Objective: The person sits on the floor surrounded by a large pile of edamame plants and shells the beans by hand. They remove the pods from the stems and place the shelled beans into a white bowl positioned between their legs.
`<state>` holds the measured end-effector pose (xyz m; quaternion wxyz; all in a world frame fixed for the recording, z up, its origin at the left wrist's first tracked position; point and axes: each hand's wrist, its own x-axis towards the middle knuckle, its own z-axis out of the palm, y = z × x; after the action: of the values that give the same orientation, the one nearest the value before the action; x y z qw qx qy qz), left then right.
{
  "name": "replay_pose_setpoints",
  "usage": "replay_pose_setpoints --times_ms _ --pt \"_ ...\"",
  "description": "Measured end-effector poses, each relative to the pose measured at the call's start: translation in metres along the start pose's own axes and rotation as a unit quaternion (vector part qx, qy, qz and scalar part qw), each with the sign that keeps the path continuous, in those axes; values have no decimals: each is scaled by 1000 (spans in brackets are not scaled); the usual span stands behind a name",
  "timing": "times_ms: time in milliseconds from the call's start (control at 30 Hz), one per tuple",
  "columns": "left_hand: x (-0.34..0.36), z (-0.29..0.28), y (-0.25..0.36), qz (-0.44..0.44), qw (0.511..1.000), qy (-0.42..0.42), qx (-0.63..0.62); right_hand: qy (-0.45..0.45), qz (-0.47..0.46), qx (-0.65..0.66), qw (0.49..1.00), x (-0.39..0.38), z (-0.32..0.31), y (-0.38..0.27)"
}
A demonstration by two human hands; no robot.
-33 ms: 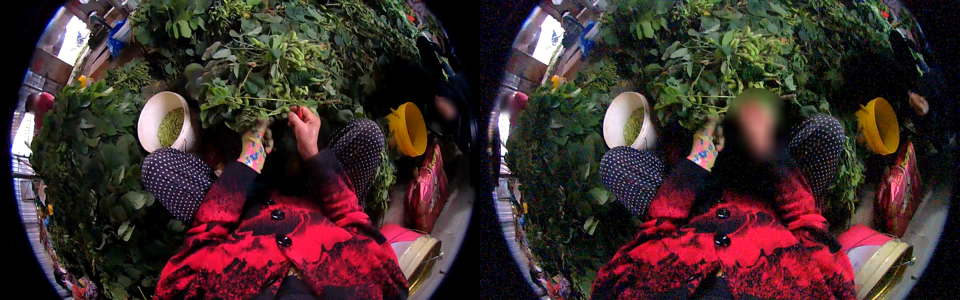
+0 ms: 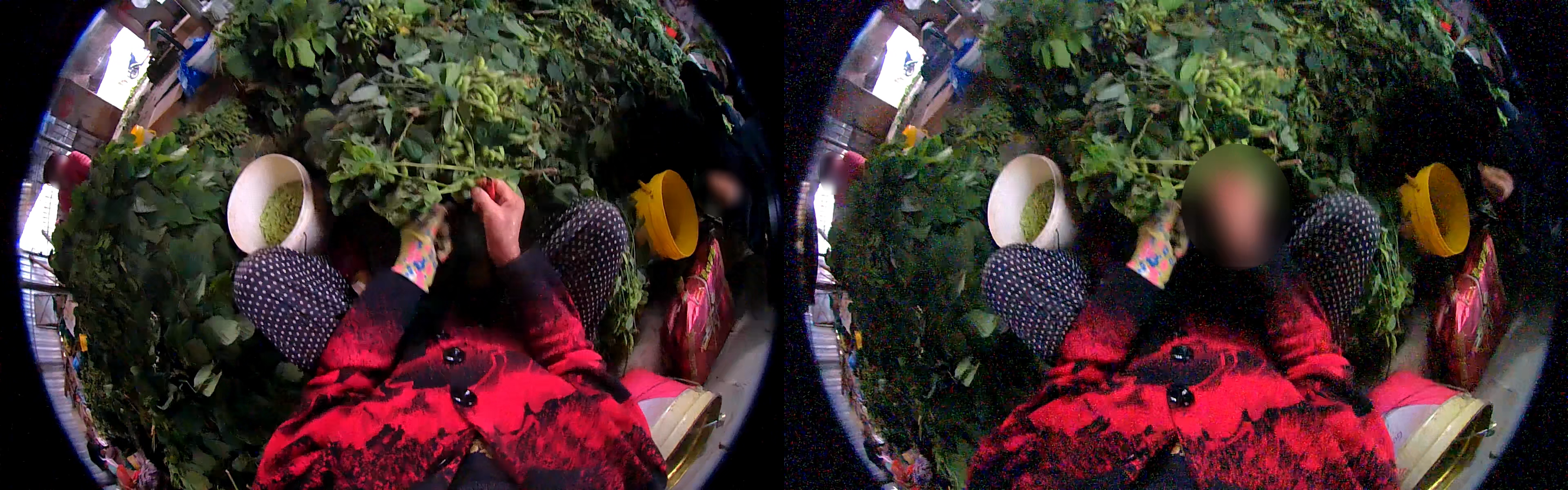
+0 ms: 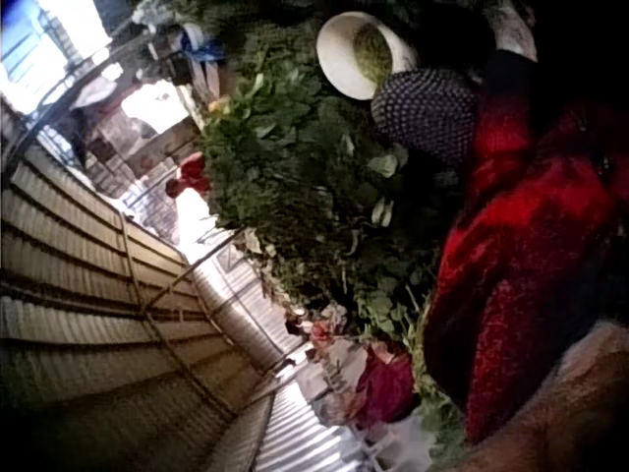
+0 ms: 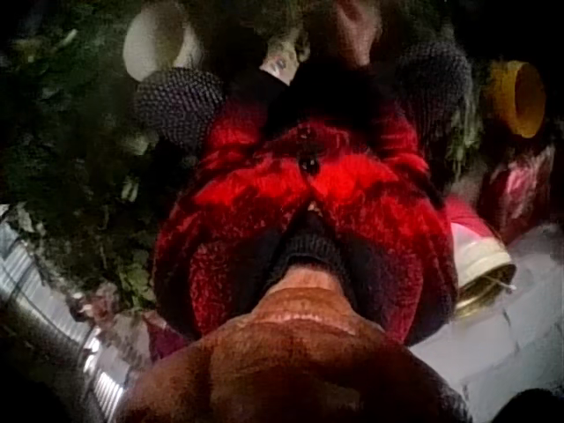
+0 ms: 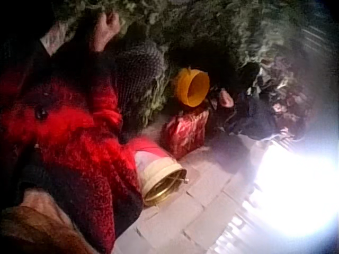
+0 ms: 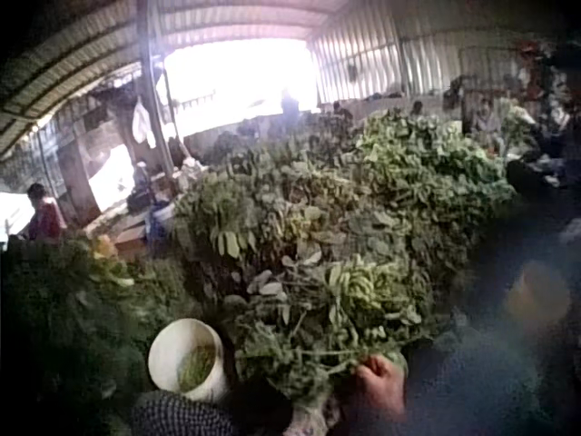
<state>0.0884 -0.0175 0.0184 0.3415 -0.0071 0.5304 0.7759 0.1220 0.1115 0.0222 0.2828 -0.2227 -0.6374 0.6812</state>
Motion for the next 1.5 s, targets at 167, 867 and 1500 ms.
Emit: replay_pose_setpoints --times_ms 167,867,1500 --pt "-26 7 -11 -29 994 -71 74 5 -105 -131 986 -5 9 -2" --pt "28 17 -10 -9 999 -32 19 -96 -138 -59 984 -14 -13 47" --pt "40 19 -5 -21 998 -54 13 -45 -192 -134 971 -28 -27 -1"
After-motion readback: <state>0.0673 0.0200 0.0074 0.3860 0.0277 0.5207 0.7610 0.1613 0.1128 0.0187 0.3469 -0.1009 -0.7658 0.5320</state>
